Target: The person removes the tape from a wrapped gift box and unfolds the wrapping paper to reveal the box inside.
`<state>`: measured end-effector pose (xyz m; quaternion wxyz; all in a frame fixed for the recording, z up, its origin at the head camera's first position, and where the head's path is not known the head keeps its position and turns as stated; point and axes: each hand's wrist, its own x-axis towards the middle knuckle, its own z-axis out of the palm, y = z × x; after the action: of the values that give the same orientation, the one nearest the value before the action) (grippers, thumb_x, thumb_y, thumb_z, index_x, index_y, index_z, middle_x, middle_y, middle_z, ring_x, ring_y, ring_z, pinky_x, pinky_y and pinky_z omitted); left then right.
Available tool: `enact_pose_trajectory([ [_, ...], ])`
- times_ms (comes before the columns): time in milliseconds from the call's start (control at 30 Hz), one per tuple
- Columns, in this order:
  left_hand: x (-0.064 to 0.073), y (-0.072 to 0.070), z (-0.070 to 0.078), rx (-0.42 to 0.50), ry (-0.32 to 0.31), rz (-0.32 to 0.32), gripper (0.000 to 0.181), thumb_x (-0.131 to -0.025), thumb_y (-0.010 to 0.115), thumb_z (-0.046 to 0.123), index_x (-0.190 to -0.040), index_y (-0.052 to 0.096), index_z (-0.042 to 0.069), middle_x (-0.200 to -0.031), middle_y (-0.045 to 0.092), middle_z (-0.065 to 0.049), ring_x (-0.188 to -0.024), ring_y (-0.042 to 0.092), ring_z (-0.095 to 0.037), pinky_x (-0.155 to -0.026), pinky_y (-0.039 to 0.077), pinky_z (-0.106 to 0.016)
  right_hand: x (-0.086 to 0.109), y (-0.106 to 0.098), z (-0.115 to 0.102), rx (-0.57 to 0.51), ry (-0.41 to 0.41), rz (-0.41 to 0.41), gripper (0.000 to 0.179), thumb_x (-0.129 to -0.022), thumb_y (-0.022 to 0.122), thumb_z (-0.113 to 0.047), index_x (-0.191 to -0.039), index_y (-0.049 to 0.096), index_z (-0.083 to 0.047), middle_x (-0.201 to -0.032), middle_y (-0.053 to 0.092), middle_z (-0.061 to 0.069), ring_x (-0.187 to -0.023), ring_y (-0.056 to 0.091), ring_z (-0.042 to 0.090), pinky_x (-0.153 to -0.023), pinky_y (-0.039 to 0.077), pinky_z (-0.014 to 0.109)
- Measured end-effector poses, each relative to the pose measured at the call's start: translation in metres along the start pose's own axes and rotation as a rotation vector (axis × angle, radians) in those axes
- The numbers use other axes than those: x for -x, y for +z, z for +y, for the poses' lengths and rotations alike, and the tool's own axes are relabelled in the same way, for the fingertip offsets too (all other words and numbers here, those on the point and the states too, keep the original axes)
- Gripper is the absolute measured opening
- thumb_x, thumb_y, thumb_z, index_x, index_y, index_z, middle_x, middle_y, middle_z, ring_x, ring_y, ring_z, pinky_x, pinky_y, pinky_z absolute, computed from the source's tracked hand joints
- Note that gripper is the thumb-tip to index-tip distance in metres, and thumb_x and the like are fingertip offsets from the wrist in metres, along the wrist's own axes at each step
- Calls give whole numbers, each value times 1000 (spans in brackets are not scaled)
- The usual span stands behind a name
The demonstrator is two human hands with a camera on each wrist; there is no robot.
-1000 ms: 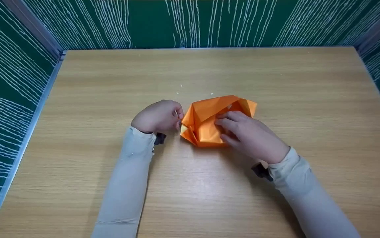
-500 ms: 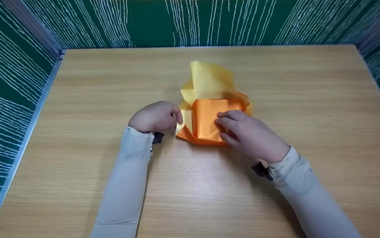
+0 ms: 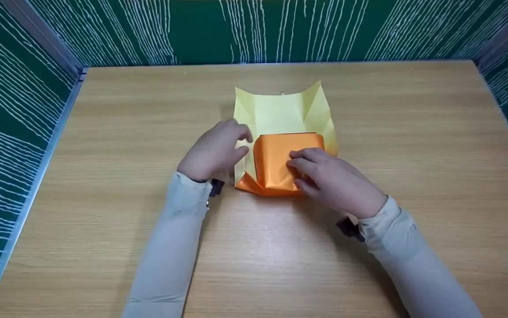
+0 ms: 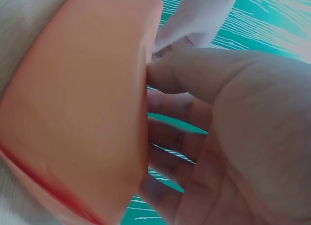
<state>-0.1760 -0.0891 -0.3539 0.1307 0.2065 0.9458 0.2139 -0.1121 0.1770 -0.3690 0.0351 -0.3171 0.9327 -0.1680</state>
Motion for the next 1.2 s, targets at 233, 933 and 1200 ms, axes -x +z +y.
enact_pose_trajectory([
  [233, -17, 20, -7, 9, 31, 35, 40, -103, 60, 15, -142, 55, 11, -137, 59, -7, -120, 58, -23, -109, 46, -37, 1, 0, 1, -20, -52, 31, 39, -95, 75, -15, -131, 68, -4, -137, 62, 15, -127, 59, 32, -103, 52, 47],
  [933, -19, 35, -18, -97, 61, -157, 81, -84, 87, 31, -152, 49, 8, -148, 48, -11, -134, 47, -29, -115, 33, -44, -1, -21, 74, -368, 318, 50, 34, -104, 52, -2, -138, 59, -2, -136, 60, 17, -125, 57, 35, -107, 47, 56],
  [1200, -16, 34, -15, -68, -46, -263, 90, -90, 81, 32, -162, 32, 15, -173, 14, -9, -160, 11, -26, -126, 2, -57, 2, -20, 84, -364, 192, -39, 37, -101, 44, 8, -128, 68, -2, -125, 69, 18, -116, 63, 37, -106, 47, 57],
])
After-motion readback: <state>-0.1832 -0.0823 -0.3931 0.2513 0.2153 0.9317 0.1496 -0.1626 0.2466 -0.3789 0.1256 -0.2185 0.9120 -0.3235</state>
